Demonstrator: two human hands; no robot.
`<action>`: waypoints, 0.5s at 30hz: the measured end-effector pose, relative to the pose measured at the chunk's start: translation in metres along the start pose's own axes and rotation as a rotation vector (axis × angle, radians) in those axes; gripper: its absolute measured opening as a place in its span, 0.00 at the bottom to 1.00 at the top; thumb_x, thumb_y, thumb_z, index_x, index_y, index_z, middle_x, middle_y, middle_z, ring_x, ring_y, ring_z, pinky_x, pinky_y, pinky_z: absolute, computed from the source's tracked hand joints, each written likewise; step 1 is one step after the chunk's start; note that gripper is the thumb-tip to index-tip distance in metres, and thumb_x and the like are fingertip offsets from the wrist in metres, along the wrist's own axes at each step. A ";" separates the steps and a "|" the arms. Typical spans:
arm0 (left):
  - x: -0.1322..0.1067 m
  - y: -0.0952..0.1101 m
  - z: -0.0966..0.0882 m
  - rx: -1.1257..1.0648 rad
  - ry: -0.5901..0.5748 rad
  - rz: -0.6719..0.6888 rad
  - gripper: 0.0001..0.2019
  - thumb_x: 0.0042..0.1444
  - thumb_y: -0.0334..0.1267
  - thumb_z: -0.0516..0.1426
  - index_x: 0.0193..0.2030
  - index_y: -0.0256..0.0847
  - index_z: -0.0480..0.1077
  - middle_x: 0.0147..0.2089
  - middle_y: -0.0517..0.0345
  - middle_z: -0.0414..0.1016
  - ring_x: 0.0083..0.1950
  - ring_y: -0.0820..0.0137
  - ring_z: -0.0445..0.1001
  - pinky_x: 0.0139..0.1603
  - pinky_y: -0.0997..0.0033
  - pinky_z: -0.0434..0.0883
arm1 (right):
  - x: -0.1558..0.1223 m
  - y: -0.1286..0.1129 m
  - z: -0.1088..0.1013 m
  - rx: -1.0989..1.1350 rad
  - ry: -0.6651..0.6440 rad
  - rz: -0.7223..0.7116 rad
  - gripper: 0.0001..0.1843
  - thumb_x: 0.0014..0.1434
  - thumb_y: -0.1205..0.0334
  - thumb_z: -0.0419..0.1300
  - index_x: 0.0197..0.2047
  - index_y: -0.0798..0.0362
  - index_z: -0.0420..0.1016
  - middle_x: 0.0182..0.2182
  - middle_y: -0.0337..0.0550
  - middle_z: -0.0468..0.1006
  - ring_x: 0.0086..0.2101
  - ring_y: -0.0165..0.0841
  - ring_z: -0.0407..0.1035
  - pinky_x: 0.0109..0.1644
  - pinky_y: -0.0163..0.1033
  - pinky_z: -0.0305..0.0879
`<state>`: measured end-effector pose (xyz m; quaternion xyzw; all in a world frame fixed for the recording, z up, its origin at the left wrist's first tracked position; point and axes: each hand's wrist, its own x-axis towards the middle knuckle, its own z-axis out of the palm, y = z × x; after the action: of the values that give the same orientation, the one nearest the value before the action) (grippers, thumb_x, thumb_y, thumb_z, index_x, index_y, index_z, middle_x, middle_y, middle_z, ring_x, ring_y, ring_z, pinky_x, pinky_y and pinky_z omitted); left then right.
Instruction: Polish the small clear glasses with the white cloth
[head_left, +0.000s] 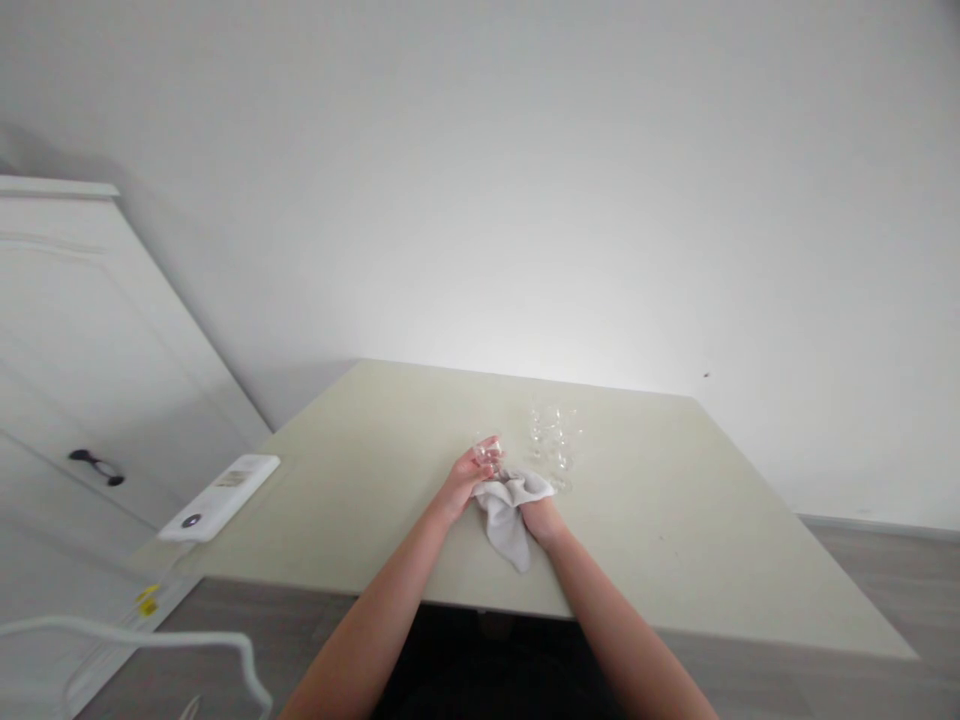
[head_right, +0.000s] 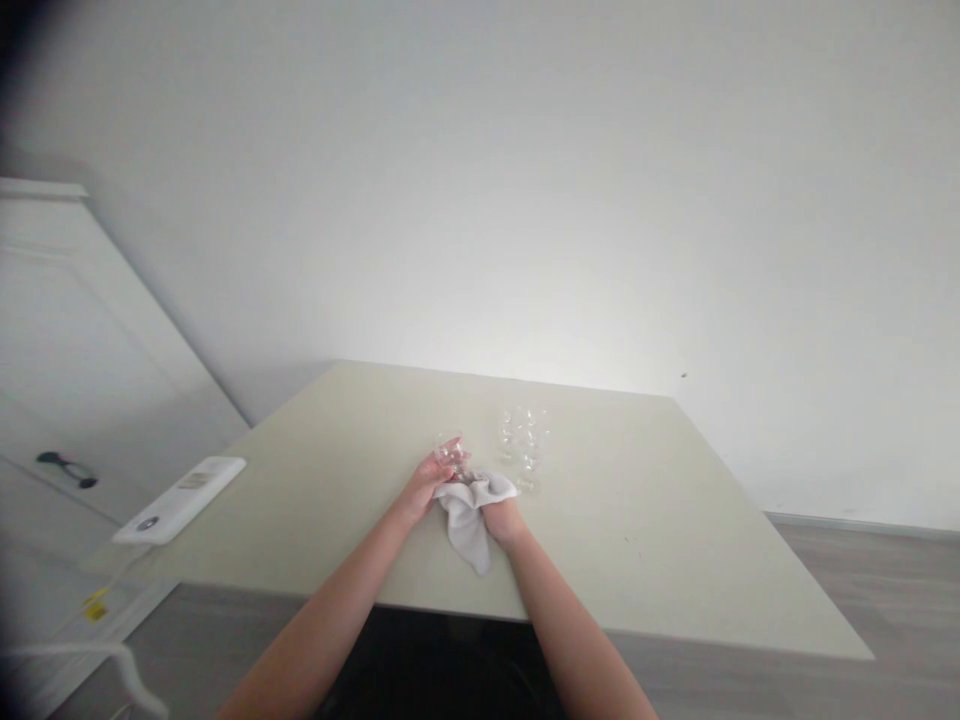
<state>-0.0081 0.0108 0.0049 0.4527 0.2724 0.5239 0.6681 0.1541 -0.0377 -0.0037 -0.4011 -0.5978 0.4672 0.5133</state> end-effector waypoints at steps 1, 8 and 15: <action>0.001 -0.001 0.000 0.016 0.018 0.018 0.39 0.36 0.46 0.71 0.57 0.39 0.69 0.46 0.47 0.77 0.39 0.67 0.75 0.36 0.73 0.67 | 0.000 0.001 0.000 0.004 0.004 0.009 0.17 0.61 0.50 0.55 0.43 0.53 0.76 0.41 0.46 0.79 0.42 0.39 0.72 0.50 0.44 0.67; 0.007 -0.004 -0.006 0.129 0.253 0.196 0.34 0.42 0.49 0.68 0.57 0.41 0.69 0.46 0.49 0.77 0.42 0.66 0.74 0.37 0.73 0.67 | -0.005 0.002 -0.005 -0.005 -0.021 0.029 0.14 0.54 0.54 0.62 0.41 0.52 0.76 0.40 0.45 0.79 0.43 0.38 0.71 0.53 0.44 0.65; 0.005 -0.004 0.002 0.278 0.153 0.153 0.35 0.42 0.42 0.68 0.59 0.43 0.67 0.50 0.49 0.76 0.47 0.64 0.74 0.44 0.69 0.69 | -0.011 -0.013 0.001 0.032 -0.243 0.021 0.14 0.56 0.52 0.61 0.41 0.52 0.77 0.38 0.43 0.80 0.40 0.37 0.72 0.54 0.46 0.65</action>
<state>-0.0027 0.0144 0.0026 0.5190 0.3570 0.5633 0.5347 0.1543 -0.0512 0.0065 -0.3394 -0.6438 0.5274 0.4384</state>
